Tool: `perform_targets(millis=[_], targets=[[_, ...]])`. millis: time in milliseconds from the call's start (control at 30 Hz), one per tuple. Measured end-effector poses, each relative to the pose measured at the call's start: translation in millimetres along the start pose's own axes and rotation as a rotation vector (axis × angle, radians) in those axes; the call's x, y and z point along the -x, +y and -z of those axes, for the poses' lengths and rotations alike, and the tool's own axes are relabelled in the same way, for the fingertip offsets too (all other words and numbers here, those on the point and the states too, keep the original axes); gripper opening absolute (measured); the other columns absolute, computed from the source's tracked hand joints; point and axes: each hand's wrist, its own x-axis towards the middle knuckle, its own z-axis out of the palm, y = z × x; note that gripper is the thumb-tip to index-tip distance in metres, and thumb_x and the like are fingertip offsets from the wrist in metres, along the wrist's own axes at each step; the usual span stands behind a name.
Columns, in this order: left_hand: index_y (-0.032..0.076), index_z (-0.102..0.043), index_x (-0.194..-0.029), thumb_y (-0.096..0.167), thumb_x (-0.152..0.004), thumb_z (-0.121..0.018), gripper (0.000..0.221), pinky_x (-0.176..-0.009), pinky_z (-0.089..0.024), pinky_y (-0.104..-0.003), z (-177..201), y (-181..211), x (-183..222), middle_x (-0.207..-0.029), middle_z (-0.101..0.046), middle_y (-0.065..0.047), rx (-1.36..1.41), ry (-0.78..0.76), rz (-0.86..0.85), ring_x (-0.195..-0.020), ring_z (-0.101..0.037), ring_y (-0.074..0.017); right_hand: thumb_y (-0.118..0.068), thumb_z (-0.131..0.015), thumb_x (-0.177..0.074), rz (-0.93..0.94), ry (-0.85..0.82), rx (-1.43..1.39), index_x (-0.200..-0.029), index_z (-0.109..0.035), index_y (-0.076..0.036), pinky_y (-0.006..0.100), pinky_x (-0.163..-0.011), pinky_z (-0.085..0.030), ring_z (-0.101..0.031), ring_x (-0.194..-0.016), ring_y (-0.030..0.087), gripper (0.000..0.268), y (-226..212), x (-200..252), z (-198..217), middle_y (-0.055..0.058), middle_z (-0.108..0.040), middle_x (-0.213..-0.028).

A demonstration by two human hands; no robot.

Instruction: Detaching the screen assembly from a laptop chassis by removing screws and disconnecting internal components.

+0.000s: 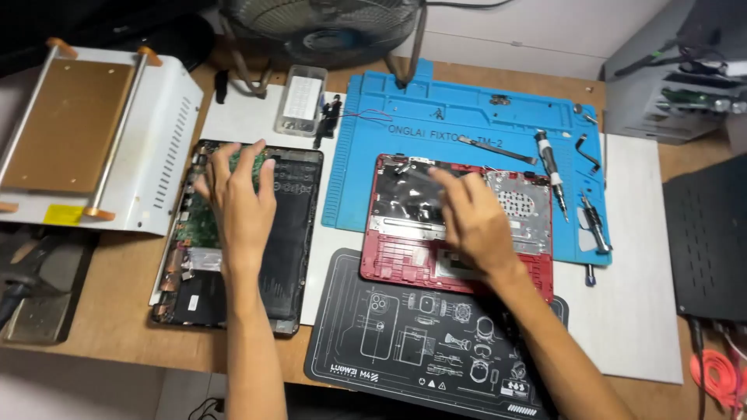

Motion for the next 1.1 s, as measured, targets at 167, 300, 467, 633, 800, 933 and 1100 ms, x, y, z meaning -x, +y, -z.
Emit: perform_targets(millis=[167,300,467,633,800,933,1100], targets=[[0.011,-0.073,-0.119,0.016,-0.105,-0.061,0.019,-0.092,-0.048,-0.043,-36.5,78.8,-18.8,-0.102,-0.063,-0.011,0.580,-0.149,-0.069,-0.099,-0.065,-0.0332,-0.006,-0.057,-0.106,-0.246,0.015,0.150,-0.133,-0.068,-0.010,0.044,-0.080,-0.050,-0.063,-0.088,0.034,0.030,70.8,8.9,86.4,0.011,-0.057,-0.097],[0.016,-0.074,-0.116,0.021,-0.102,-0.064,0.018,-0.091,-0.050,-0.042,-96.9,100.3,-23.4,-0.098,-0.066,-0.009,0.716,-0.327,-0.063,-0.097,-0.068,-0.0305,-0.008,-0.061,-0.114,-0.445,0.050,0.169,-0.131,-0.071,-0.003,0.048,-0.083,-0.050,-0.067,-0.092,0.039,0.020,127.1,50.5,108.7,0.016,-0.063,-0.102],[0.013,-0.072,-0.116,0.024,-0.103,-0.056,0.024,-0.087,-0.042,-0.033,-127.3,105.1,-26.2,-0.098,-0.061,-0.004,0.637,-0.329,-0.036,-0.091,-0.054,-0.0205,0.004,-0.060,-0.110,-0.575,0.134,0.083,-0.124,-0.073,0.010,0.045,-0.081,-0.051,-0.065,-0.093,0.036,0.019,146.4,68.2,134.6,0.026,-0.067,-0.110],[0.012,-0.073,-0.116,0.025,-0.105,-0.051,0.027,-0.088,-0.041,-0.032,-128.3,102.3,-23.2,-0.101,-0.062,-0.002,0.643,-0.316,-0.019,-0.092,-0.052,-0.0194,0.001,-0.063,-0.110,-0.674,0.185,0.057,-0.118,-0.072,0.010,0.040,-0.074,-0.054,-0.066,-0.087,0.030,0.016,150.5,76.1,131.4,0.025,-0.068,-0.106],[0.011,-0.072,-0.117,0.021,-0.106,-0.049,0.027,-0.095,-0.043,-0.036,-125.9,98.5,-19.3,-0.108,-0.066,-0.004,0.633,-0.311,-0.073,-0.106,-0.057,-0.0226,-0.007,-0.068,-0.105,-0.760,0.130,0.004,-0.111,-0.075,0.004,0.037,-0.073,-0.054,-0.063,-0.079,0.022,0.015,153.6,80.4,119.4,0.018,-0.068,-0.103],[0.010,-0.072,-0.115,0.017,-0.104,-0.052,0.024,-0.095,-0.041,-0.036,-127.8,98.4,-15.2,-0.107,-0.065,-0.004,0.615,-0.305,-0.080,-0.105,-0.057,-0.0227,-0.009,-0.066,-0.107,-0.767,0.109,0.007,-0.112,-0.075,0.004,0.036,-0.072,-0.052,-0.062,-0.078,0.020,0.017,154.7,85.5,115.5,0.013,-0.070,-0.091],[0.009,-0.073,-0.115,0.013,-0.102,-0.054,0.023,-0.093,-0.038,-0.036,-131.5,100.0,-14.9,-0.103,-0.062,-0.005,0.580,-0.270,-0.126,-0.099,-0.056,-0.0227,-0.007,-0.073,-0.104,-0.772,0.110,0.018,-0.111,-0.077,0.000,0.035,-0.077,-0.053,-0.062,-0.077,0.020,0.011,155.9,86.1,116.7,0.015,-0.063,-0.100]])
